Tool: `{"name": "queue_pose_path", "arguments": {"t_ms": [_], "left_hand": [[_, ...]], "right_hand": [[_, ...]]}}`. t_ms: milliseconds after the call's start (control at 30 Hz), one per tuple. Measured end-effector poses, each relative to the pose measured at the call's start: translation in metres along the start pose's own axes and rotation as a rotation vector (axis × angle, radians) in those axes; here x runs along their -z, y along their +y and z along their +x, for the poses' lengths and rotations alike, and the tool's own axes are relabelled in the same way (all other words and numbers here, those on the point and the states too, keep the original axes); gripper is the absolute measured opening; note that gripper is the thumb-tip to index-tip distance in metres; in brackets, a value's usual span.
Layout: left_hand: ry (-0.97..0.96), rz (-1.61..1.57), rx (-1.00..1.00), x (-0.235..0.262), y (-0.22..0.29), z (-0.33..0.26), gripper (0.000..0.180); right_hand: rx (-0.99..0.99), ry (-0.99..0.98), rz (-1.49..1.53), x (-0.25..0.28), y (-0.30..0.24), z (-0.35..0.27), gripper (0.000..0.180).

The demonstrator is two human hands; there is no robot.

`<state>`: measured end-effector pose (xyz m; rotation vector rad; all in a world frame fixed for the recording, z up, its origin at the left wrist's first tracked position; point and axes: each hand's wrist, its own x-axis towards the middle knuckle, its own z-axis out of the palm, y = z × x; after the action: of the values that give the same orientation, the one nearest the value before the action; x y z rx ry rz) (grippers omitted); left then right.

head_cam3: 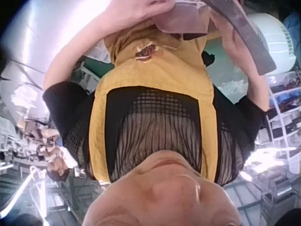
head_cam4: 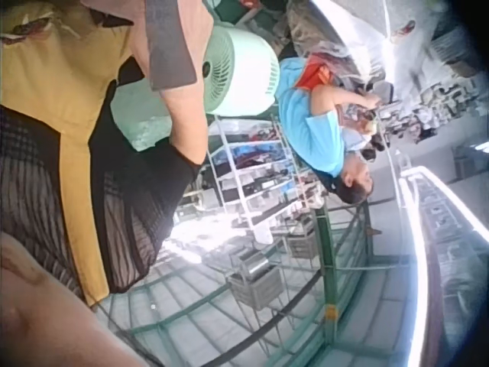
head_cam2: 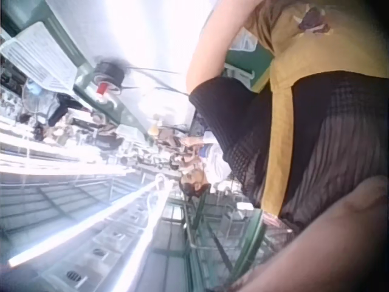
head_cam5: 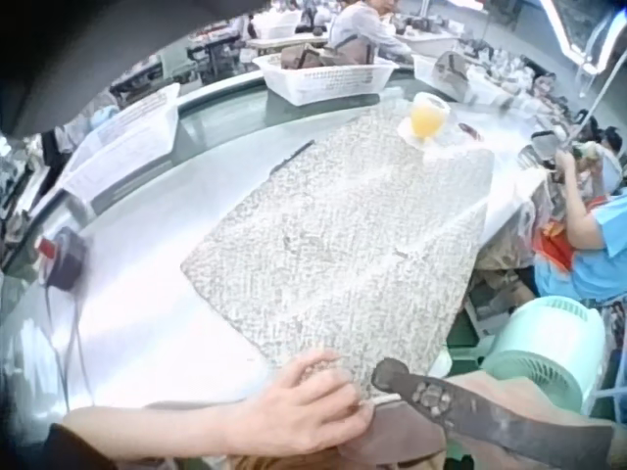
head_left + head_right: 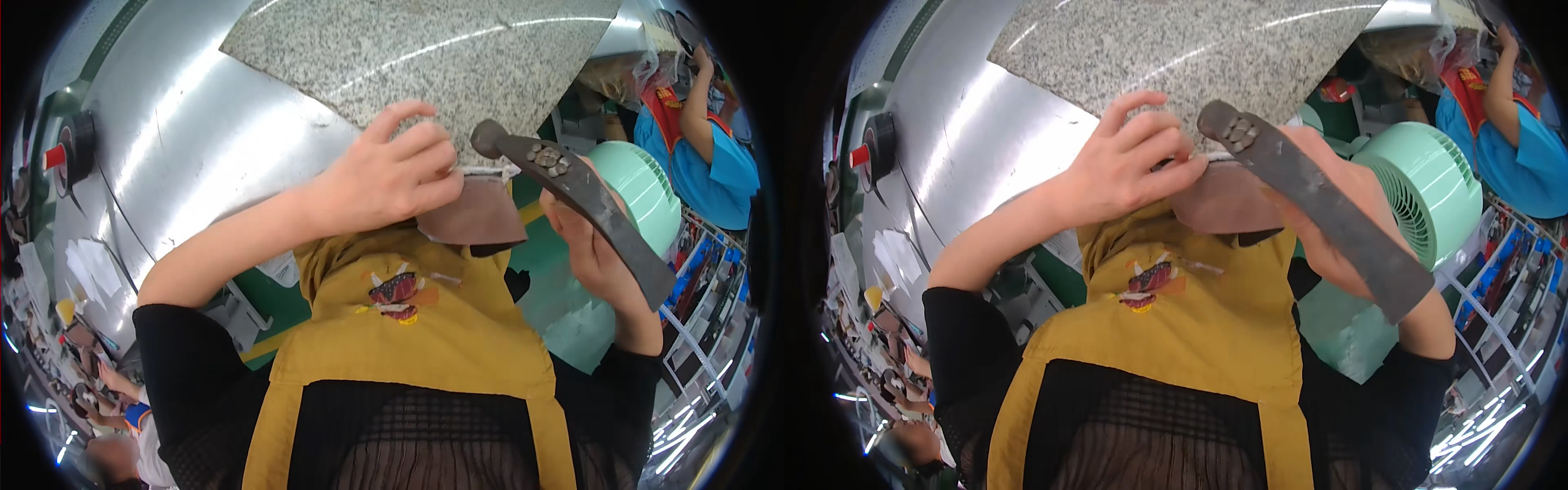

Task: The person assembles a handbag by hammering a metal strip onto its edge using a hammer and a stone block. They then apply a yellow liquid from a bottle to the bag's surface and continue hammering the metal strip to secure it. The process involves repeated hammering and handling of the bag.

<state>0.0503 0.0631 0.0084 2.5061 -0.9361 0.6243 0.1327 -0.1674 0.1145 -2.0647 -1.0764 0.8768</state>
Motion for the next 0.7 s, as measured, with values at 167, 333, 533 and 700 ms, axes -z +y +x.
{"name": "queue_pose_path", "arguments": {"t_ms": [167,333,533,700], "left_hand": [[-0.027,-0.188,0.206,0.006,-0.002,0.001,0.023],[0.016,-0.072,0.082,0.005,0.001,-0.002,0.023],[0.045,0.023,0.035,0.003,0.004,-0.003,0.024],[0.046,0.066,0.015,0.003,0.006,-0.005,0.022]], "right_hand": [[0.003,-0.082,-0.184,-0.011,0.001,0.003,0.037],[-0.13,-0.066,0.034,-0.008,0.003,0.001,0.04],[0.034,-0.009,-0.146,-0.019,0.007,0.001,0.029],[0.063,0.0,-0.115,-0.008,-0.007,0.008,0.038]]}}
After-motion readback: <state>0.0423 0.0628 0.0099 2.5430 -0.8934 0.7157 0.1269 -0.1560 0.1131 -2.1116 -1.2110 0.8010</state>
